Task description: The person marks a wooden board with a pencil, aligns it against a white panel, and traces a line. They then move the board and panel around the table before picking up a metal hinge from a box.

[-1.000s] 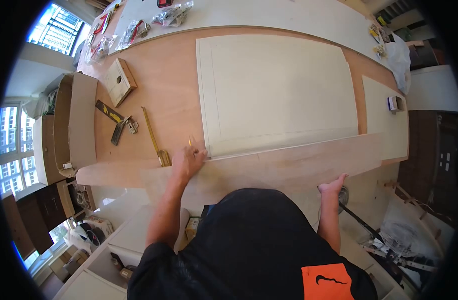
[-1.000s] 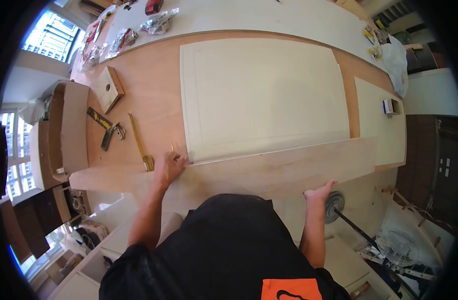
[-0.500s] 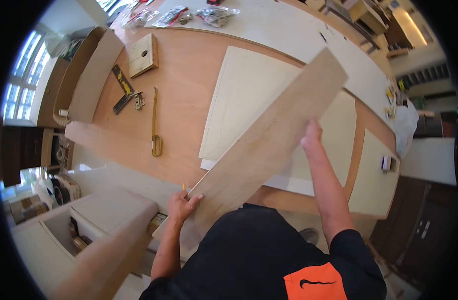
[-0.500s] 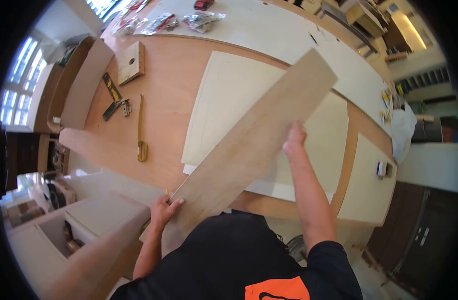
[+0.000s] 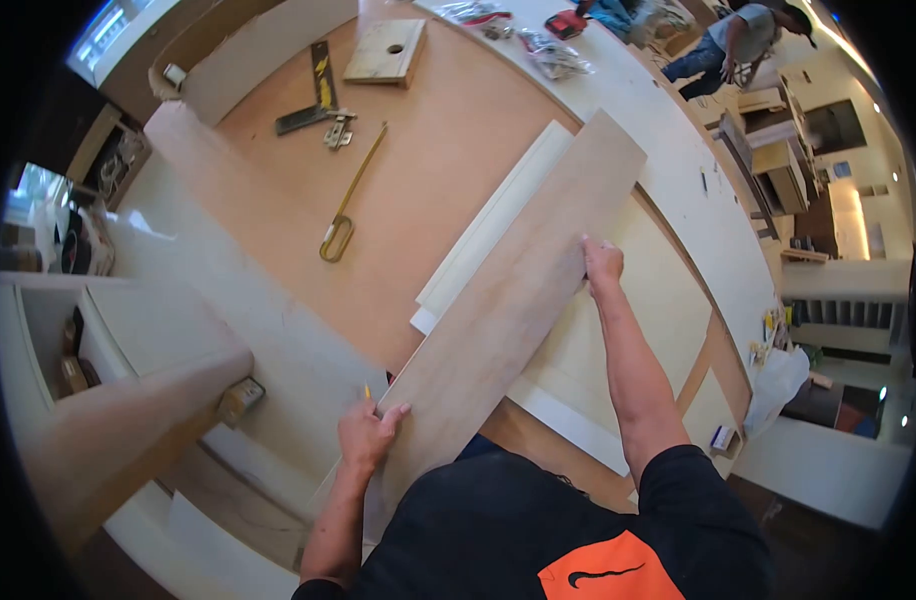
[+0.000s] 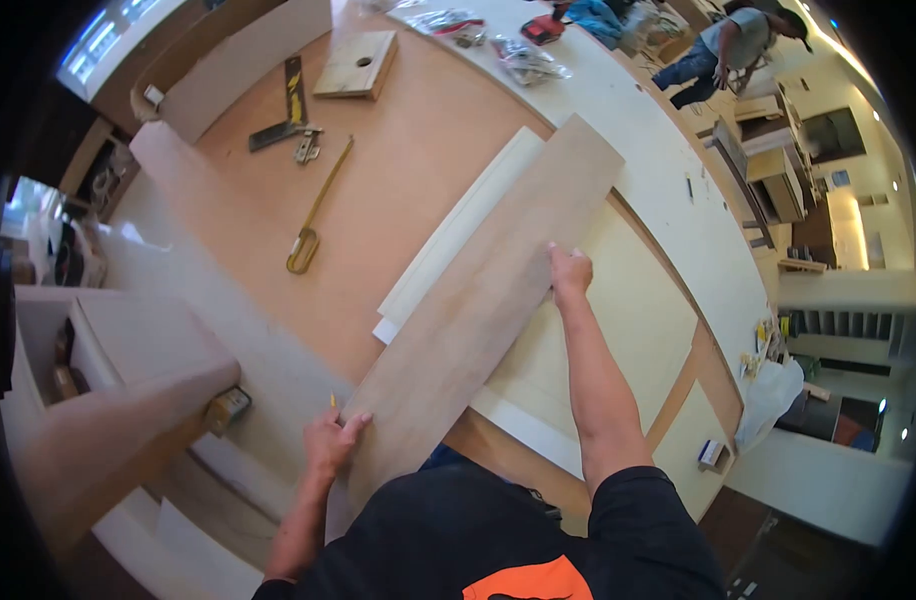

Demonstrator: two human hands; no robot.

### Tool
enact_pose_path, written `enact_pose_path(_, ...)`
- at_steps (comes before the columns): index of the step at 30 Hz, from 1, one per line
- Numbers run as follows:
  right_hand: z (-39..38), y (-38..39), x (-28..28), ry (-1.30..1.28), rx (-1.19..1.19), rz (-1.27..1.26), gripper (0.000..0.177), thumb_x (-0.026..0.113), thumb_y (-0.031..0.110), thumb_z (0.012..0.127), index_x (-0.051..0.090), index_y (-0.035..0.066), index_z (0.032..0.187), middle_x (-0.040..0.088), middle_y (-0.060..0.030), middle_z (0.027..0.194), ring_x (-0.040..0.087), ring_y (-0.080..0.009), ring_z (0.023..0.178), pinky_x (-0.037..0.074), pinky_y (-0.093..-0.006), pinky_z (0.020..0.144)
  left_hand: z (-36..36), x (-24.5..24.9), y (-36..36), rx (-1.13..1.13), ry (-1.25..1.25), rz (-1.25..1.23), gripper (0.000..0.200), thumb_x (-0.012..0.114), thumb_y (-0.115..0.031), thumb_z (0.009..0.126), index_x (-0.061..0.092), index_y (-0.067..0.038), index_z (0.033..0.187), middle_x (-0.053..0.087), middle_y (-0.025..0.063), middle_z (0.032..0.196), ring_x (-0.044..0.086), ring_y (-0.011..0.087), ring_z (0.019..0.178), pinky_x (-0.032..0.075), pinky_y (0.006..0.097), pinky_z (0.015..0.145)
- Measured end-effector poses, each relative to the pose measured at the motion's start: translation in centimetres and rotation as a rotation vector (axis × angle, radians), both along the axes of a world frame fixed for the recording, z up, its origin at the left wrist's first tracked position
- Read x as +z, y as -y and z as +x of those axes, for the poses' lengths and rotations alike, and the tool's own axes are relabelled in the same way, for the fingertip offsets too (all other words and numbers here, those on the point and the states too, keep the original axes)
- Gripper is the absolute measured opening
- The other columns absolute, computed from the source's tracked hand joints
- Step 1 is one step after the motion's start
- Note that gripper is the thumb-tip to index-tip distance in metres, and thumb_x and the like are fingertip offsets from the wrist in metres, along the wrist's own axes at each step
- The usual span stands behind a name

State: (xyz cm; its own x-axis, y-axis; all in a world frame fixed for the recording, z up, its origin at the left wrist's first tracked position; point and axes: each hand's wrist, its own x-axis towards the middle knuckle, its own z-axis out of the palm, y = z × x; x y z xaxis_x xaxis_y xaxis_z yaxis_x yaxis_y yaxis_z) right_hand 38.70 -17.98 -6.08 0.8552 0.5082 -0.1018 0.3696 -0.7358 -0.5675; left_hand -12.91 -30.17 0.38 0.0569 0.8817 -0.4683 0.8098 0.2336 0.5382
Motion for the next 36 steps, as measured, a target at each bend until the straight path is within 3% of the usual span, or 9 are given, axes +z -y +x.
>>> enact_pose_path(7, -0.5, 0.6, 1.1, 0.054, 0.029, -0.037, 0.049, 0.077, 0.036, 0.082, 0.064, -0.010, 0.093, 0.069, -0.0146, 0.085, 0.067, -0.0191, 0.069, 0.058, -0.0350, 0.056, 0.5, -0.8, 1.0, 0.006, 0.033, -0.046, 0.061, 0.077, -0.058, 0.074, 0.060, 0.001, 0.067, 0.062, 0.0219, 0.071, 0.061, 0.0407, 0.067, 0.049, 0.0469, 0.063)
enact_pose_path(10, -1.7, -0.2, 4.8, -0.168, 0.046, -0.193, 0.058, 0.074, 0.042, 0.081, 0.067, -0.010, 0.106, 0.072, -0.0239, 0.093, 0.073, -0.0328, 0.078, 0.059, -0.0367, 0.071, 0.7, -0.4, 1.3, 0.043, 0.051, -0.117, 0.061, 0.077, -0.056, 0.073, 0.060, 0.001, 0.066, 0.062, 0.0211, 0.070, 0.060, 0.0402, 0.066, 0.047, 0.0470, 0.063)
enact_pose_path(13, -2.2, -1.0, 5.9, -0.181, 0.074, -0.180, 0.044, 0.074, 0.034, 0.085, 0.064, -0.009, 0.089, 0.068, -0.0162, 0.081, 0.067, -0.0235, 0.062, 0.060, -0.0396, 0.048, 0.9, -0.6, 1.1, 0.049, 0.064, -0.106, 0.059, 0.078, -0.055, 0.073, 0.059, 0.001, 0.065, 0.060, 0.0204, 0.068, 0.059, 0.0399, 0.065, 0.046, 0.0472, 0.062)
enact_pose_path(19, -1.5, -1.6, 6.4, -0.204, 0.151, -0.304, 0.047, 0.073, 0.037, 0.086, 0.063, -0.010, 0.087, 0.066, -0.0164, 0.076, 0.068, -0.0246, 0.058, 0.055, -0.0345, 0.040, 0.8, -0.7, 1.1, 0.087, 0.087, -0.073, 0.058, 0.080, -0.052, 0.072, 0.056, 0.000, 0.063, 0.059, 0.0207, 0.068, 0.058, 0.0395, 0.064, 0.046, 0.0465, 0.060)
enact_pose_path(22, -2.2, -2.2, 7.4, -0.176, 0.162, -0.417, 0.063, 0.074, 0.047, 0.083, 0.063, -0.012, 0.104, 0.068, -0.0207, 0.084, 0.071, -0.0323, 0.074, 0.059, -0.0418, 0.057, 0.8, -0.8, 1.1, 0.052, 0.074, -0.018, 0.057, 0.081, -0.050, 0.071, 0.056, 0.000, 0.063, 0.059, 0.0205, 0.068, 0.058, 0.0394, 0.064, 0.046, 0.0462, 0.059)
enact_pose_path(25, -3.4, -3.2, 6.7, 0.357, 0.190, -0.380, 0.085, 0.076, 0.057, 0.077, 0.056, -0.011, 0.124, 0.066, -0.0284, 0.109, 0.066, -0.0411, 0.104, 0.055, -0.0485, 0.089, 0.7, -1.4, 1.0, 0.025, 0.083, 0.084, 0.055, 0.081, -0.048, 0.071, 0.056, 0.000, 0.063, 0.058, 0.0198, 0.067, 0.057, 0.0392, 0.063, 0.046, 0.0462, 0.058)
enact_pose_path(28, -3.6, -5.5, 6.7, 0.054, 0.061, -0.288, 0.115, 0.074, 0.069, 0.068, 0.035, -0.003, 0.148, 0.042, -0.0323, 0.145, 0.047, -0.0445, 0.132, 0.040, -0.0517, 0.109, 0.6, -1.7, 1.0, 0.020, 0.105, 0.104, 0.053, 0.081, -0.047, 0.071, 0.056, -0.001, 0.063, 0.058, 0.0195, 0.067, 0.057, 0.0387, 0.063, 0.046, 0.0461, 0.058)
enact_pose_path(31, -4.3, -7.9, 5.8, 0.012, -0.041, -0.317, 0.126, 0.077, 0.071, 0.063, 0.026, -0.001, 0.153, 0.030, -0.0282, 0.153, 0.038, -0.0478, 0.137, 0.038, -0.0523, 0.110, 0.4, -1.8, 1.0, 0.004, 0.115, 0.126, 0.053, 0.081, -0.046, 0.071, 0.056, -0.001, 0.063, 0.058, 0.0192, 0.066, 0.057, 0.0384, 0.062, 0.046, 0.0459, 0.057)
enact_pose_path(36, -5.7, -8.3, 6.8, 0.104, -0.094, -0.413, 0.128, 0.081, 0.070, 0.059, 0.027, 0.002, 0.153, 0.034, -0.0250, 0.151, 0.038, -0.0458, 0.136, 0.037, -0.0539, 0.110, -0.1, -2.0, 0.4, -0.008, 0.130, 0.129, 0.052, 0.082, -0.046, 0.071, 0.056, -0.001, 0.062, 0.057, 0.0188, 0.065, 0.057, 0.0383, 0.061, 0.046, 0.0459, 0.057)
